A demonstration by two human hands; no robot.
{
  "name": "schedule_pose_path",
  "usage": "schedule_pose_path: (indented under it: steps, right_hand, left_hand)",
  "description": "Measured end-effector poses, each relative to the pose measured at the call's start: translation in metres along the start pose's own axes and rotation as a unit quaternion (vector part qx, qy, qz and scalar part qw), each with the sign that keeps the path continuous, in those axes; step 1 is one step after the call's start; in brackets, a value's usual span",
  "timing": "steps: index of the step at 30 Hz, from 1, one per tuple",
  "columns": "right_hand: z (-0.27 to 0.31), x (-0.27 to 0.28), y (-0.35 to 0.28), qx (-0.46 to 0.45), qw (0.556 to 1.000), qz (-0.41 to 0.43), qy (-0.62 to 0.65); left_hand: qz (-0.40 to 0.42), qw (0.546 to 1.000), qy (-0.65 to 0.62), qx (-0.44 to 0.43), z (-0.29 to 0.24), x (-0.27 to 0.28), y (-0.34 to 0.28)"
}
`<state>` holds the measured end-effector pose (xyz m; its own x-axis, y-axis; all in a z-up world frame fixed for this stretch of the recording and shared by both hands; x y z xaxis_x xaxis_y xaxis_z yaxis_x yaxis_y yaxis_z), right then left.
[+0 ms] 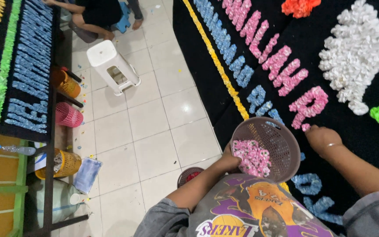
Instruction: The person sits on the floor and picks up red flower pieces from a black mat, placing them into a brown basket. They then stand up, walk to a collection of buckets, and pour blue flower pieces from a basket into a pink bucket. Finally, the person returns to the mat and arranges pink flower pieces into a basket.
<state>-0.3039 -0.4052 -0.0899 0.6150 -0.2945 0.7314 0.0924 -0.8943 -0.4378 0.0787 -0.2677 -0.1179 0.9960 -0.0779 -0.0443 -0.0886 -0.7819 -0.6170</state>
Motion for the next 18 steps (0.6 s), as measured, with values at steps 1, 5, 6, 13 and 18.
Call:
schedule_pose_path:
  steps: [1, 5, 6, 13, 18]
  right_hand:
    - [0.006, 0.012, -0.013, 0.025, 0.996, 0.043, 0.071]
    - [0.076, 0.074, -0.059, 0.116, 0.935, -0.094, 0.322]
    - [0.092, 0.075, -0.070, 0.115, 0.939, -0.034, 0.322]
    - [0.002, 0.033, -0.049, -0.062, 0.995, -0.054, -0.064]
    - [0.018, 0.004, -0.012, 0.025, 0.981, -0.190, -0.043]
  left_hand:
    - [0.003, 1.000, 0.000, -0.013, 0.006, -0.002, 0.003]
    - [0.022, 0.998, 0.041, 0.041, -0.015, -0.004, -0.024]
    - [0.023, 0.997, 0.050, 0.051, -0.020, -0.004, -0.034]
    - [0.038, 0.992, 0.065, 0.101, -0.004, -0.009, -0.038]
    - [0.015, 0.998, 0.043, 0.038, 0.000, -0.010, -0.025]
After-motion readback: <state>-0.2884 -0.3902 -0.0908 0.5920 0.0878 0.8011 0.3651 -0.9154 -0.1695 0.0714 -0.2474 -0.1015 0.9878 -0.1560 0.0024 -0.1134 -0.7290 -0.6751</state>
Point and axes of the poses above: each hand's wrist, its own y-axis towards the middle knuckle, its own x-axis out of the back of the hand, z = x × y, the point moved 9 cm from there along y, towards the middle knuckle, and after that the axes turned 1 degree about -y, right-handed, at the moved point
